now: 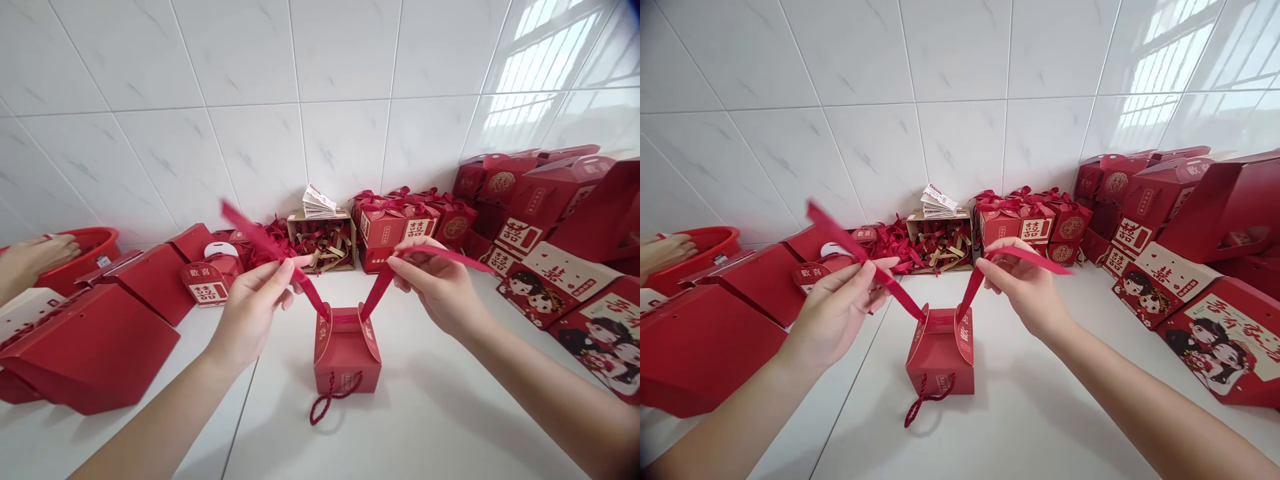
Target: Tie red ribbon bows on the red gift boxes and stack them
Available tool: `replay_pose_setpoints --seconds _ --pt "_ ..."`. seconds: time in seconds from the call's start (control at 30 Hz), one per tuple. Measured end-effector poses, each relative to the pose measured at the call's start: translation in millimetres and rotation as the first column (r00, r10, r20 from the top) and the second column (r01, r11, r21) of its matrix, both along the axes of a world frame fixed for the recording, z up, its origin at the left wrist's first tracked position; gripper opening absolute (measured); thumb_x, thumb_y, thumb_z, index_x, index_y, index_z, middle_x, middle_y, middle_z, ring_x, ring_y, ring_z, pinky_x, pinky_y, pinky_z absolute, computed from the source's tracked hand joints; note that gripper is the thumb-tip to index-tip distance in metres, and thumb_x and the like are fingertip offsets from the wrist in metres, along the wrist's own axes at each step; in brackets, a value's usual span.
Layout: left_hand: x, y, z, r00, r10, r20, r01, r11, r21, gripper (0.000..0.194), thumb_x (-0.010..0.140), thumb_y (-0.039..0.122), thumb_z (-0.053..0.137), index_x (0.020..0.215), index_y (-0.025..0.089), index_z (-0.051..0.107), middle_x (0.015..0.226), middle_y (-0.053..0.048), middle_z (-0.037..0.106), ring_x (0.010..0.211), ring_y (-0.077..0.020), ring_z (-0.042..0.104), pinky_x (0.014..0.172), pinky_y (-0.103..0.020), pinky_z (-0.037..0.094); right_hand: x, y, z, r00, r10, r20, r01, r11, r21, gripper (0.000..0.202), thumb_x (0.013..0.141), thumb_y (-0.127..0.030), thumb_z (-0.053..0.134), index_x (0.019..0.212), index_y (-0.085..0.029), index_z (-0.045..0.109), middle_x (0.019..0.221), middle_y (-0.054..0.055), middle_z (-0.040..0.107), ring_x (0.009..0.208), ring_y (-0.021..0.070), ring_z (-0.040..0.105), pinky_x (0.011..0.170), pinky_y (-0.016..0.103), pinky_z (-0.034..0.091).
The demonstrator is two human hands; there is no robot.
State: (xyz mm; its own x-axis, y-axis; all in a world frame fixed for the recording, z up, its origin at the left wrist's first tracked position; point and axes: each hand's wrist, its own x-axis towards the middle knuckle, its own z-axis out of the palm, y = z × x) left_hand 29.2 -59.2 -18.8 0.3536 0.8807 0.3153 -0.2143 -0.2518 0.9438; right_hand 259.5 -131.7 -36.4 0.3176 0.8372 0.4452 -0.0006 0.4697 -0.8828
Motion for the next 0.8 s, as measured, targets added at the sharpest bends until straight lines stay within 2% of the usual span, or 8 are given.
replay_pose_setpoints --seconds 0.1,0.2,0.33,0.47,0.6,0.8 --pt "11.7 -2.0 14.4 0.993 -0.066 -0.095 0.072 0.996 0.056 0.026 0.083 0.045 0.063 0.089 0.023 0.076 0.09 -0.005 0.068 0.073 -0.0117 0.052 0.054 -0.021 0.037 -6.0 7.7 12.4 0.999 0.009 0.045 -0.007 1.0 -0.028 0.022 0.081 -0.038 0.07 0.086 -0.017 0.066 0.063 0.0 0.056 0.054 0.0079 0.048 0.05 0.02 0.038" --pt "20.6 -1.2 24.5 0.991 -0.034 -0.128 0.052 0.989 0.14 0.024 0.08 0.041 0.069 0.096 0.024 0.076 0.089 -0.003 0.069 0.072 -0.0106 0.052 0.055 -0.02 0.037 -10.1 11.8 20.4 0.994 -0.014 0.11 0.017 1.0 -0.023 0.031 0.083 -0.045 0.065 0.082 -0.014 0.069 0.068 0.003 0.059 0.058 0.0079 0.047 0.051 0.021 0.037" --pt "28.5 1.7 32.2 0.998 -0.015 -0.062 0.027 0.98 0.197 0.024 0.08 0.04 0.069 0.098 0.025 0.075 0.088 -0.001 0.071 0.073 -0.0102 0.055 0.062 -0.02 0.041 -14.7 17.6 29.0 0.997 0.011 0.074 -0.015 0.998 0.055 0.025 0.082 -0.042 0.068 0.089 -0.018 0.068 0.076 0.002 0.061 0.065 0.0088 0.05 0.055 0.02 0.039" --pt "32.2 3.3 40.0 1.0 -0.013 0.029 0.006 0.975 0.222 0.024 0.081 0.039 0.068 0.097 0.023 0.075 0.087 -0.002 0.071 0.079 -0.0127 0.059 0.072 -0.023 0.046 -17.0 23.6 33.6 0.998 0.063 0.019 -0.065 0.989 0.131 0.019 0.083 -0.038 0.068 0.084 -0.02 0.068 0.074 0.0 0.06 0.065 0.0072 0.05 0.058 0.018 0.041" --pt "33.6 3.0 50.5 0.995 -0.018 0.098 -0.007 0.968 0.251 0.021 0.079 0.031 0.071 0.098 0.024 0.075 0.083 -0.001 0.069 0.082 -0.0133 0.061 0.076 -0.024 0.047 -14.7 22.5 33.8 0.999 0.042 0.012 -0.043 0.991 0.124 0.016 0.081 -0.038 0.07 0.084 -0.022 0.072 0.077 -0.001 0.063 0.07 0.0076 0.052 0.063 0.018 0.043" --pt "32.5 0.5 53.8 0.997 -0.071 0.025 0.063 0.971 0.23 0.024 0.084 0.036 0.065 0.099 0.021 0.073 0.084 -0.003 0.069 0.082 -0.0153 0.061 0.076 -0.027 0.047 -10.7 13.2 41.0 0.998 0.05 -0.044 -0.043 0.988 0.145 0.013 0.078 -0.035 0.072 0.081 -0.022 0.074 0.077 0.001 0.065 0.072 0.0107 0.058 0.068 0.023 0.049"
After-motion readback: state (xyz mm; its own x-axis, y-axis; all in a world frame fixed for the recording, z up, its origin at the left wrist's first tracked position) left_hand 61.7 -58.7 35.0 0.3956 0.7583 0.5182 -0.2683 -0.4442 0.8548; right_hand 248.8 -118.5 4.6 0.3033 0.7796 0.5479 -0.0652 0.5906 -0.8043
